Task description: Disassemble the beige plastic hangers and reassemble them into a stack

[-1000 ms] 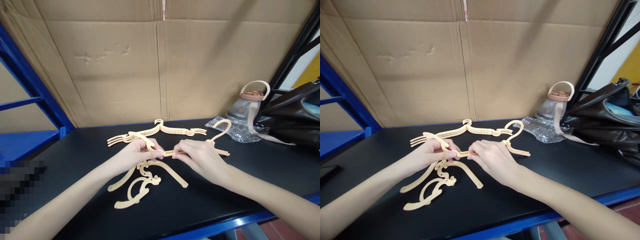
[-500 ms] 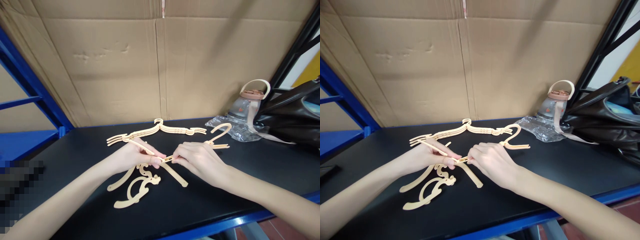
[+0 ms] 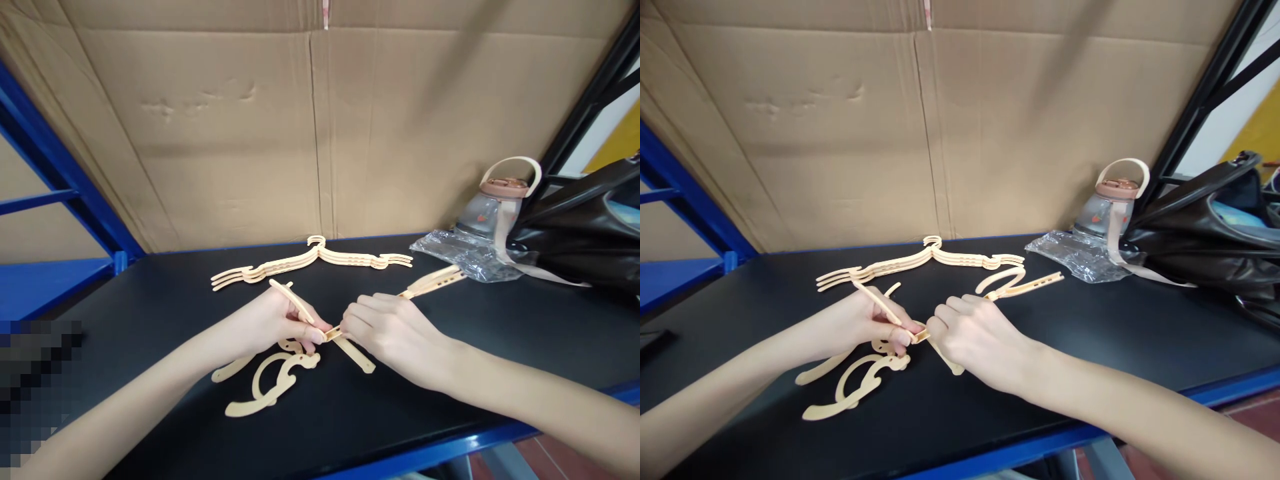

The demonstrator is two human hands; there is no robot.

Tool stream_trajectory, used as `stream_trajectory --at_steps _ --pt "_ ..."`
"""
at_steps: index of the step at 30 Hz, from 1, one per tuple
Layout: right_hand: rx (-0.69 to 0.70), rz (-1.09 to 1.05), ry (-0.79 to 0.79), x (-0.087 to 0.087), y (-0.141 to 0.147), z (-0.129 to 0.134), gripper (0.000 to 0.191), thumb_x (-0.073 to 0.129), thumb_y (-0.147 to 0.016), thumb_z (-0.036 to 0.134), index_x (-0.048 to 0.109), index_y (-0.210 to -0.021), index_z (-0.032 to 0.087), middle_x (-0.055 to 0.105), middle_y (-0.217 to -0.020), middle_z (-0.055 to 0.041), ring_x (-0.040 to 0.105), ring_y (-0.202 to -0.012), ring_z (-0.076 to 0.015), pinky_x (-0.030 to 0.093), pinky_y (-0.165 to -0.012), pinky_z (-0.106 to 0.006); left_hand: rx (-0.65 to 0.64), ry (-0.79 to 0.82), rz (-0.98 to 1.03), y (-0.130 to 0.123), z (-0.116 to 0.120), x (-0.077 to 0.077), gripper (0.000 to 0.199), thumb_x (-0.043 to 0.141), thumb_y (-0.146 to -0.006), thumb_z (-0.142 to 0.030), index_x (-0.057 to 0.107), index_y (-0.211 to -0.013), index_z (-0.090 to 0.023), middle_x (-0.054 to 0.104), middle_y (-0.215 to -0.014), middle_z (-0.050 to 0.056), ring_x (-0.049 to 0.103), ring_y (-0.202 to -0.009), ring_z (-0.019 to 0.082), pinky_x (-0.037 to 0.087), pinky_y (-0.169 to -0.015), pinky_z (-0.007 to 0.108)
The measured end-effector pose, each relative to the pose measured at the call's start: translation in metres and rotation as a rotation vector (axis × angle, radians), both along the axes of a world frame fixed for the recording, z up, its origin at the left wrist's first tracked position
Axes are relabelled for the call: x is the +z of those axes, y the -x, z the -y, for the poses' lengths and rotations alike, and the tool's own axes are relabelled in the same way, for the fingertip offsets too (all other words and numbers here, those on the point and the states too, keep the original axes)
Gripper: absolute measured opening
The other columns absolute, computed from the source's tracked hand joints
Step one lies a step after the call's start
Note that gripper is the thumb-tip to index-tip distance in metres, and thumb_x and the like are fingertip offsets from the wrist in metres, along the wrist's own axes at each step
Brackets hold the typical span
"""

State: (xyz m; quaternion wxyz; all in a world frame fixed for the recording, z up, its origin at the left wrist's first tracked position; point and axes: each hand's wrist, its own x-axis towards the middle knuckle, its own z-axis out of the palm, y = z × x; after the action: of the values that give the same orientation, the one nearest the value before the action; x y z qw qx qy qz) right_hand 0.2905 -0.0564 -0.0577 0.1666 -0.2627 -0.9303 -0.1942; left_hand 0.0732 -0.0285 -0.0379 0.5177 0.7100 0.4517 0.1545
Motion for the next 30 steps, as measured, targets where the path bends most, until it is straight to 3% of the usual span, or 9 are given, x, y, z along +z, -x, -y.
stream_trajectory --at_steps 2,10,18,25,30 --pt "-0.009 0.006 -0.005 0.0 0.0 0.0 0.024 0.045 -0.09 0.008 0.054 -0.07 0.015 0.054 -0.067 -0.0021 0.045 -0.06 -0.0156 0.025 -0.053 -0.029 0.012 -0.066 -0.014 -0.003 0.002 0.0 0.011 0.071 -0.07 -0.026 0.076 -0.079 -0.021 0.073 -0.07 0.001 0.068 -0.069 0.018 0.053 -0.064 0.024" --pt "-0.027 0.003 -0.049 0.001 -0.002 -0.002 0.026 0.043 -0.088 0.003 0.055 -0.068 0.015 0.055 -0.066 -0.0022 0.046 -0.059 -0.0159 0.026 -0.053 -0.03 0.028 -0.277 -0.03 -0.011 0.009 -0.006 0.012 0.065 -0.076 -0.026 0.075 -0.079 -0.019 0.073 -0.075 0.002 0.064 -0.07 0.018 0.049 -0.061 0.024" --pt "-0.028 -0.037 -0.046 0.002 -0.005 -0.004 0.029 0.041 -0.095 0.013 0.055 -0.07 0.015 0.054 -0.065 -0.0021 0.046 -0.059 -0.0152 0.027 -0.053 -0.029 0.024 -0.35 0.041 -0.014 0.007 -0.006 0.013 0.063 -0.078 -0.021 0.075 -0.079 -0.022 0.073 -0.075 0.001 0.065 -0.072 0.019 0.05 -0.064 0.026" --pt "-0.055 -0.097 -0.006 0.002 -0.006 -0.006 0.028 0.041 -0.096 0.017 0.057 -0.073 0.014 0.057 -0.066 -0.0023 0.05 -0.059 -0.0149 0.029 -0.053 -0.028 0.043 -0.435 0.035 -0.016 0.012 -0.002 0.016 0.062 -0.081 -0.031 0.075 -0.076 -0.022 0.073 -0.082 0.001 0.067 -0.075 0.02 0.051 -0.069 0.027" --pt "-0.105 -0.245 0.067 0.007 -0.006 -0.005 0.025 0.042 -0.096 0.021 0.058 -0.078 0.015 0.06 -0.068 -0.0019 0.054 -0.061 -0.0144 0.029 -0.053 -0.026 0.137 -0.507 0.071 -0.017 0.015 0.003 0.014 0.065 -0.08 -0.032 0.076 -0.077 -0.024 0.074 -0.091 0.001 0.067 -0.087 0.021 0.053 -0.075 0.027"
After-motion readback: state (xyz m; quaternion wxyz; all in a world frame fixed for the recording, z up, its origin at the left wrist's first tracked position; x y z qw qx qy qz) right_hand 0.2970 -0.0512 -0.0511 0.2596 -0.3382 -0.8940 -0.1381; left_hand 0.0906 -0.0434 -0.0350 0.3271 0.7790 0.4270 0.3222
